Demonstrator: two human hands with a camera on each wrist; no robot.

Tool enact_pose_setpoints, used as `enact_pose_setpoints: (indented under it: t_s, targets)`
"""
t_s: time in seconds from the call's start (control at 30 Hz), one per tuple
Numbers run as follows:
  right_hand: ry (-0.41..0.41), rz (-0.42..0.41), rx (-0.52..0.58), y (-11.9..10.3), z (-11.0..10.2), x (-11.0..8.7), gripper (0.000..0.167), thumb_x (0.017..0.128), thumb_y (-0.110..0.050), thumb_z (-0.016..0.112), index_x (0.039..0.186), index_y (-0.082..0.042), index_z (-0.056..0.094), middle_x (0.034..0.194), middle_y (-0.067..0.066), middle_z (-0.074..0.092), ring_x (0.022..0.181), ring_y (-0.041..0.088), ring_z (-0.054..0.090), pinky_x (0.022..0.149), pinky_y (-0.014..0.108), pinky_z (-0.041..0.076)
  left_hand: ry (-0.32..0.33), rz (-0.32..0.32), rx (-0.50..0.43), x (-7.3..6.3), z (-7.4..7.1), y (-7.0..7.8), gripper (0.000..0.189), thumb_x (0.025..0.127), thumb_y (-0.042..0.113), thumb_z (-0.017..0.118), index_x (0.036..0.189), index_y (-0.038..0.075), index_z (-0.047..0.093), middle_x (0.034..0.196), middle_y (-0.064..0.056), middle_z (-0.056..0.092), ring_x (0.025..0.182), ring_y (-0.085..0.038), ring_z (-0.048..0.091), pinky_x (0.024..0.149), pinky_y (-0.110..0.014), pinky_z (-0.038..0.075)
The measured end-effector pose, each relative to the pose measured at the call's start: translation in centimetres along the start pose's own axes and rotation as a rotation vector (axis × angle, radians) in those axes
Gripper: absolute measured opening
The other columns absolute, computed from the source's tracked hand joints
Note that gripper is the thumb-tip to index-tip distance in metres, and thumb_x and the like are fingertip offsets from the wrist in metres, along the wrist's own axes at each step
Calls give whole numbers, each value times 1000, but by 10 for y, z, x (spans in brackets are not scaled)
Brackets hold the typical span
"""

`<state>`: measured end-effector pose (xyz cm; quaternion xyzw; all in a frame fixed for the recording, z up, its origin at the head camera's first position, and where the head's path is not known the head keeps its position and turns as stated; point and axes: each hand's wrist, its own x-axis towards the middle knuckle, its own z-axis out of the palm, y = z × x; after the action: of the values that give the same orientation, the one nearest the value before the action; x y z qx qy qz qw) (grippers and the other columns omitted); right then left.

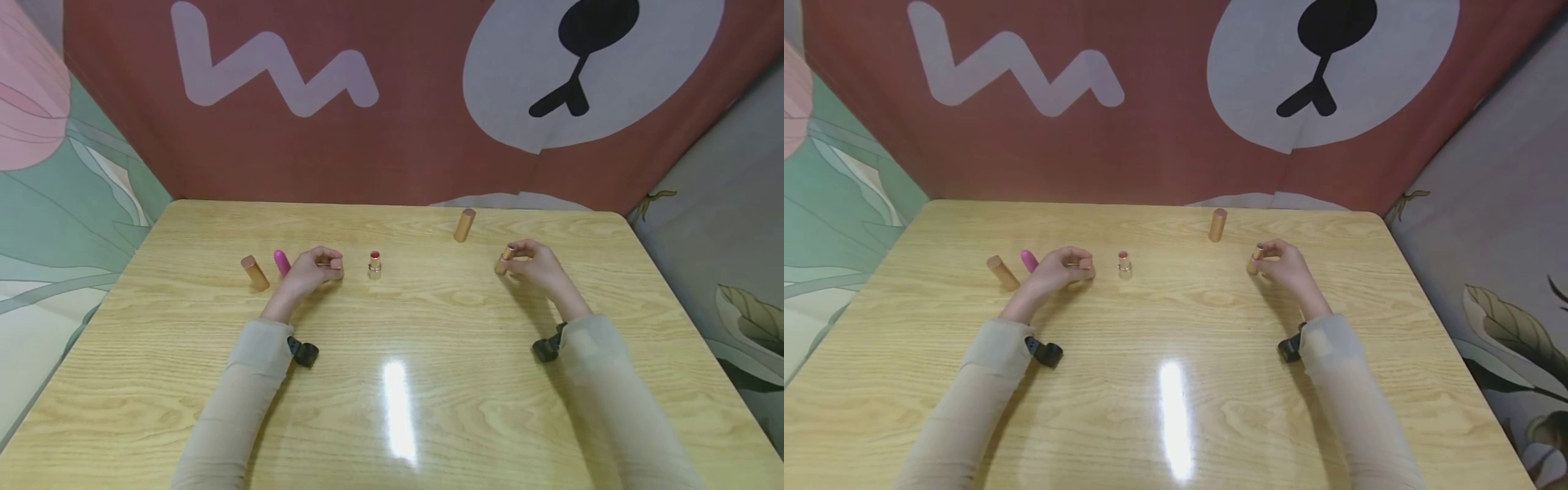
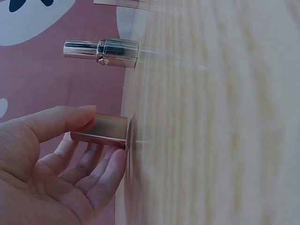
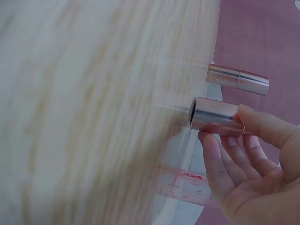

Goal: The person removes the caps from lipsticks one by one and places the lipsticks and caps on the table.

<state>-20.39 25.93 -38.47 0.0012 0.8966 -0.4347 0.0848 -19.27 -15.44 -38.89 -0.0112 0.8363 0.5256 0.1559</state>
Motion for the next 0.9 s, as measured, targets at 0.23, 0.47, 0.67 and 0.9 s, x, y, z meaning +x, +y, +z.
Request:
enact_pose_setpoints:
  t_s: [0.23, 0.47, 0.67, 0.9]
  targets:
    - [5, 0, -5, 0, 1, -1, 38, 93, -10, 61, 123, 8, 48, 124, 29, 54, 119, 34, 49, 70, 6, 44, -7, 2, 0, 1, 0, 0, 40, 91, 8, 61, 128, -1, 51, 124, -20, 55, 111, -25, 52, 92, -31, 45]
    - [-5, 11, -13, -1, -1, -1, 37, 94, -13, 60, 124, 7, 49, 124, 27, 54, 109, 24, 53, 73, 12, 49, 2, 1, 15, 0, 1, 0, 40, 91, 8, 61, 128, -1, 52, 126, -21, 54, 114, -28, 51, 94, -33, 44]
    - [10, 20, -18, -1, -2, -2, 37, 94, -17, 61, 123, 5, 51, 127, 26, 55, 98, 9, 52, 73, 14, 49, 10, 3, 21, -1, 1, 0, 39, 91, 8, 61, 128, -1, 52, 127, -22, 55, 117, -30, 52, 96, -35, 44]
    - [28, 14, -8, -1, -3, -2, 39, 93, -19, 62, 123, 4, 52, 128, 25, 55, 91, -3, 49, 72, 9, 46, 11, 10, -4, 0, 1, 0, 41, 90, 6, 62, 128, -3, 51, 126, -21, 55, 115, -28, 52, 95, -32, 44]
